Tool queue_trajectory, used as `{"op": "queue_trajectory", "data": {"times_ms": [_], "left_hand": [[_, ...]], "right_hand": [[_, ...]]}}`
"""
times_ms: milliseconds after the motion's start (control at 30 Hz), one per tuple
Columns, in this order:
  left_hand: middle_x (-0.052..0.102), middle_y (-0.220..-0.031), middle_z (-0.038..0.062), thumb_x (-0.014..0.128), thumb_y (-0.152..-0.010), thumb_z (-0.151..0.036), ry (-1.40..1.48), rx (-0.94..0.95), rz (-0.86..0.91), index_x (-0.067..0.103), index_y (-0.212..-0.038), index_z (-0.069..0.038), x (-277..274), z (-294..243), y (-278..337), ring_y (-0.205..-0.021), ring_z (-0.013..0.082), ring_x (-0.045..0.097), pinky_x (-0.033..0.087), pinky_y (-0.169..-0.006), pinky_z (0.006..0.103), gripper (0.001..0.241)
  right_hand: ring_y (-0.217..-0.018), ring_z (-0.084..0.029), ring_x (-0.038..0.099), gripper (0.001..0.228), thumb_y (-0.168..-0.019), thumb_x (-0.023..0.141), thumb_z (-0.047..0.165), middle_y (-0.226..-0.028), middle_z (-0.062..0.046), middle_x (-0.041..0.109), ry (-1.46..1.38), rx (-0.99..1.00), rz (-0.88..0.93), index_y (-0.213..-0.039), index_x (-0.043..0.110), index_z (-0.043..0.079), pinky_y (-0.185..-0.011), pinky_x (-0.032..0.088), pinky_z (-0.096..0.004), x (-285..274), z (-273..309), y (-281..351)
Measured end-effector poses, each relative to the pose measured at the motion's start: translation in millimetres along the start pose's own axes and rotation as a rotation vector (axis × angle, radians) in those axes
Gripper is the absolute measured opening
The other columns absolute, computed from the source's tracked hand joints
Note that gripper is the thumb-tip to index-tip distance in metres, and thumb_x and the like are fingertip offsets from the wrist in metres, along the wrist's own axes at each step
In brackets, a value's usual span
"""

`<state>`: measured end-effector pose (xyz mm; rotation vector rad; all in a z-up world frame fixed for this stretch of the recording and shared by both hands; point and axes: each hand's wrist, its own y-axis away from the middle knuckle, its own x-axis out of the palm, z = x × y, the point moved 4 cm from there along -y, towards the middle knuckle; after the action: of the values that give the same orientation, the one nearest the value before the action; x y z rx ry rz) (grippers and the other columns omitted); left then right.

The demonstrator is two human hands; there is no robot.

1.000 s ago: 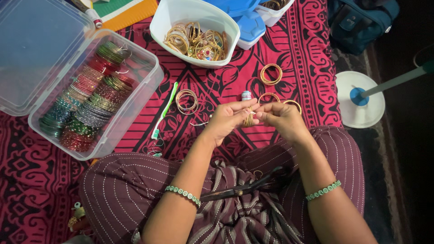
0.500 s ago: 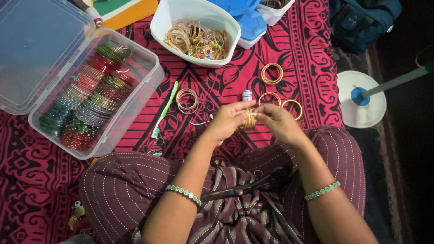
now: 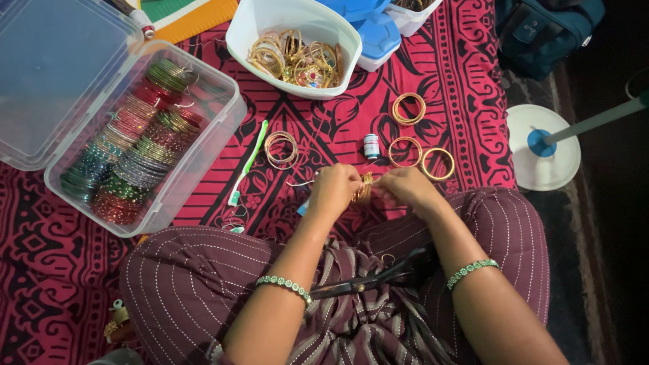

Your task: The person sits on a bed and assembles stacks of bangles by threading them onto a string. They use scissors to cut the string and tie knots to secure the bangles, then place the finished stacks into a plastic container.

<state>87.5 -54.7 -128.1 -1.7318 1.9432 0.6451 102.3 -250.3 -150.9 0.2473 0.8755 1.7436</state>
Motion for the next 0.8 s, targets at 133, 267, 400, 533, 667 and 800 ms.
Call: {"op": "queue_trajectory", "data": {"times_ms": [133,267,400,533,667,800], "left_hand": [[0.073,-0.080,0.017,0.083,-0.077,-0.022,-0.085,-0.034,0.055,0.078,-0.082,-0.007,-8,3,0,-0.081,0.0343,0.073,0.057,-0.075,0.0449,0.016],[0.075,-0.081,0.015,0.080,-0.075,-0.013,-0.017,0.004,0.120,0.078,-0.084,-0.008,-16,-3,3,-0.081,0.0323,0.075,0.057,-0.076,0.0440,0.010],[0.074,-0.084,0.018,0.075,-0.079,-0.008,-0.015,0.149,0.102,0.079,-0.092,-0.009,-30,-28,7,-0.083,0.0361,0.073,0.056,-0.078,0.0458,0.014],[0.074,-0.088,0.018,0.069,-0.091,-0.013,-0.029,0.133,0.192,0.076,-0.101,-0.011,-39,-51,9,-0.087,0.0356,0.073,0.056,-0.076,0.0450,0.012],[0.075,-0.088,0.016,0.073,-0.087,-0.017,0.011,0.189,0.147,0.076,-0.098,-0.010,-47,-65,10,-0.085,0.0348,0.073,0.056,-0.075,0.0442,0.014],[0.075,-0.088,0.014,0.076,-0.082,-0.017,0.068,0.281,0.059,0.076,-0.095,-0.009,-50,-65,8,-0.083,0.0332,0.073,0.057,-0.074,0.0421,0.015]], "right_hand": [[-0.061,-0.012,0.064,0.025,-0.096,0.063,0.023,-0.079,-0.003,0.069,-0.173,0.107,0.076,-0.102,0.074,0.001,-0.055,0.053,-0.025,-2,-3,-1],[-0.067,-0.008,0.064,0.023,-0.098,0.067,0.021,-0.084,-0.003,0.072,-0.359,0.150,0.207,-0.102,0.072,-0.001,-0.066,0.059,-0.022,1,-1,1],[-0.075,-0.008,0.067,0.020,-0.097,0.066,0.021,-0.087,-0.002,0.072,-0.401,0.078,0.260,-0.104,0.072,0.003,-0.069,0.057,-0.023,5,4,8],[-0.077,-0.007,0.068,0.017,-0.094,0.067,0.019,-0.088,0.000,0.072,-0.373,0.045,0.213,-0.104,0.072,0.006,-0.070,0.058,-0.022,12,5,11],[-0.071,-0.005,0.063,0.018,-0.096,0.073,0.021,-0.084,0.002,0.069,-0.276,-0.013,0.193,-0.101,0.073,0.004,-0.064,0.054,-0.020,17,4,10],[-0.067,-0.004,0.061,0.018,-0.093,0.074,0.022,-0.082,0.003,0.072,-0.268,-0.059,0.198,-0.099,0.077,0.006,-0.061,0.052,-0.019,18,4,10]]}}
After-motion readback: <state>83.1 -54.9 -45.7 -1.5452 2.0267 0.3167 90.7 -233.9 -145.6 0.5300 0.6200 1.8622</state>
